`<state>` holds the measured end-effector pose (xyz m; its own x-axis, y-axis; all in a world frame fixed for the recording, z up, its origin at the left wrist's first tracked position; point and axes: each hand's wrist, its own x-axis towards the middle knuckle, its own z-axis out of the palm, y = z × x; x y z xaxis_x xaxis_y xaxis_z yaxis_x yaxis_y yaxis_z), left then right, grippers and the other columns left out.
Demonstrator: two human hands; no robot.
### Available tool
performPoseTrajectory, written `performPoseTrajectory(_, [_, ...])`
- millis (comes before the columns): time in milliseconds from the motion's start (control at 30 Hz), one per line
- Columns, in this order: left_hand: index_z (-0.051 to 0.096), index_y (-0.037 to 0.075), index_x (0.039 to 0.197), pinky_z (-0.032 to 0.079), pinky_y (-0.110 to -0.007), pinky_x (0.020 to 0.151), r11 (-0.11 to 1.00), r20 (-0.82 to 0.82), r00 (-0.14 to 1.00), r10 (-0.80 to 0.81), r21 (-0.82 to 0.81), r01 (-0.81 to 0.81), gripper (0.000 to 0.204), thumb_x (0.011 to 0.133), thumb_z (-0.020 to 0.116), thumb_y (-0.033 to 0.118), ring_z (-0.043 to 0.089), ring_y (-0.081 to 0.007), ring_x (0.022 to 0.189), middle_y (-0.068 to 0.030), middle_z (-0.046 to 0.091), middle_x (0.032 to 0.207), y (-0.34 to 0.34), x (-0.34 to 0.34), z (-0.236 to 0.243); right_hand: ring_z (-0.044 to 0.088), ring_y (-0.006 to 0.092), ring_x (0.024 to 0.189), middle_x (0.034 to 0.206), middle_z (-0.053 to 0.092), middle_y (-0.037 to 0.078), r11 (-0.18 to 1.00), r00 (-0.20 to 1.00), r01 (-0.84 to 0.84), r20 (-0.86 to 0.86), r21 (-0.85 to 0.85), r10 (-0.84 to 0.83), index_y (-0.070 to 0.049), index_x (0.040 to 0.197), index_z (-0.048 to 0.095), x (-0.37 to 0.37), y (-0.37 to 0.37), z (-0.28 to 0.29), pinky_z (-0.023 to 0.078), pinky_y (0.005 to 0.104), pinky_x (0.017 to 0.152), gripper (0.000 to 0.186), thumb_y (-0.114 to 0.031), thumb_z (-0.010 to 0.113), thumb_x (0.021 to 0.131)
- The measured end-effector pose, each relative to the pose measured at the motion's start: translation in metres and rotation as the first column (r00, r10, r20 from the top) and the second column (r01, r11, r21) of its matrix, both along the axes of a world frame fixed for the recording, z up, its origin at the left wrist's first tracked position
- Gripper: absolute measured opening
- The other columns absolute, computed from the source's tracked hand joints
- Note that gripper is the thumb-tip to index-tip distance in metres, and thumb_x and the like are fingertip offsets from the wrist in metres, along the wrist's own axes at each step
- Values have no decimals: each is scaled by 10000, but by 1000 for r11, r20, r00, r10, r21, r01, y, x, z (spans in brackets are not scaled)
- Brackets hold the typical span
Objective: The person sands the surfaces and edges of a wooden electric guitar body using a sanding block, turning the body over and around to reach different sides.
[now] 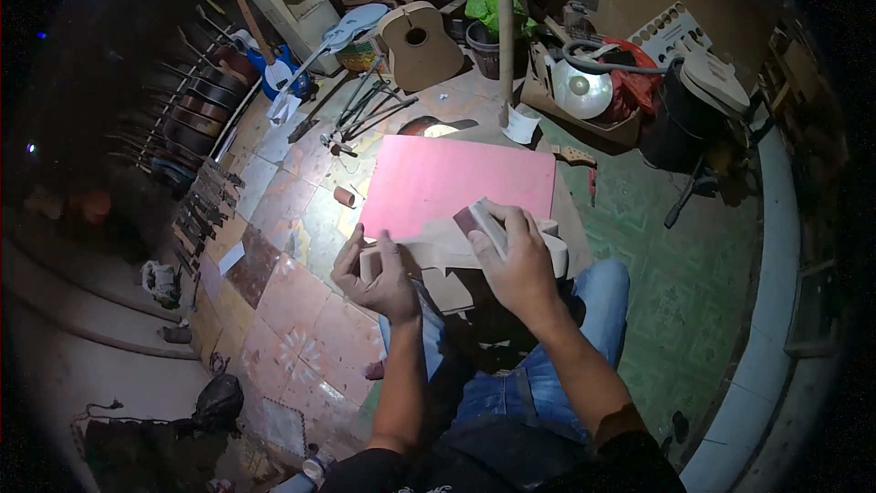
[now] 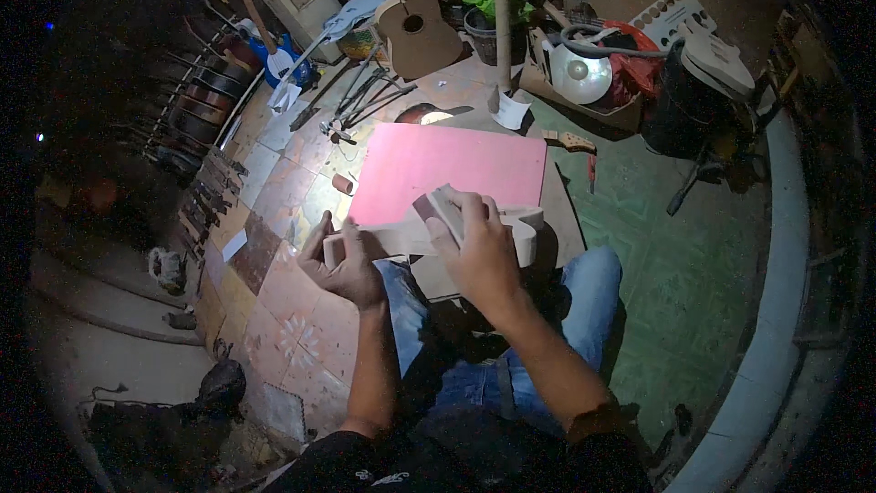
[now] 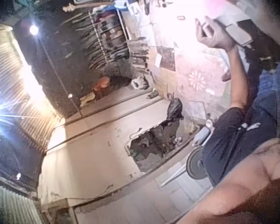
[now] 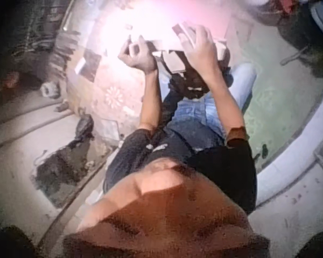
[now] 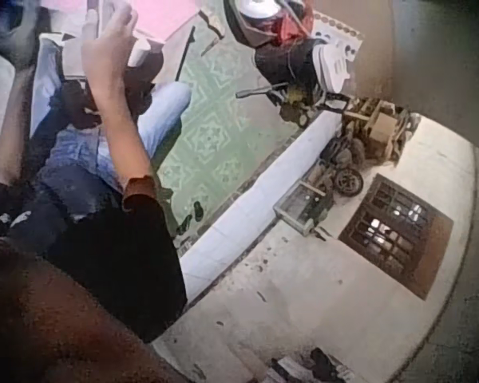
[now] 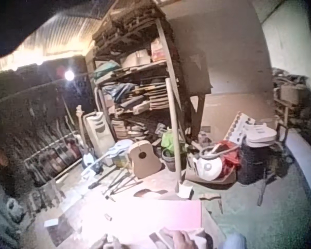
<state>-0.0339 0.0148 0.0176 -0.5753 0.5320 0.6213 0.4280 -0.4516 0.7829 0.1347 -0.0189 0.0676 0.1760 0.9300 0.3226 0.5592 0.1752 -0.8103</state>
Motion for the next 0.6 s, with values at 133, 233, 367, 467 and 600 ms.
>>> performPoseTrajectory(133, [389,25,1307,504,-357,955,984,240,958,-156,-43,171,662,803,817,27,554,-229,1146,-144,494,1231,2,26,-10,615,471,1067,1164,614,279,999,997,-23,-68,-39,20,8,1207,538,13,17,5,501,503,908,401,-275,646,944])
performPoseTrajectory(233, [424,-3,1312,506,-363,934,892,568,785,-246,-184,413,617,820,795,21,596,-243,1073,-149,540,1186,-1,40,-28,606,492,1067,1178,601,303,997,998,24,-63,-72,-29,15,1220,517,15,28,-11,488,532,913,417,-300,616,965])
performPoseTrajectory(367, [480,-15,1276,540,-355,850,925,498,815,-297,-62,375,500,859,751,34,638,-240,941,-143,588,1107,15,36,-39,607,500,1057,1155,607,314,994,998,54,-27,-97,-57,20,1222,507,19,34,-14,487,540,910,436,-322,603,969])
performPoseTrajectory(467, [507,-18,1209,535,-367,847,926,287,881,-375,71,371,390,879,702,51,648,-240,933,-137,607,1042,23,18,-32,609,507,1045,1124,619,320,988,999,16,-42,-153,-22,20,1227,503,30,42,-12,486,544,908,445,-331,595,970])
performPoseTrajectory(600, [536,-20,1079,531,-367,817,939,118,935,-335,-35,341,239,890,648,74,664,-235,885,-121,627,927,17,13,-31,615,503,1042,1112,629,317,977,998,-56,-6,-208,56,19,1224,512,42,44,-7,487,537,913,438,-328,591,969])
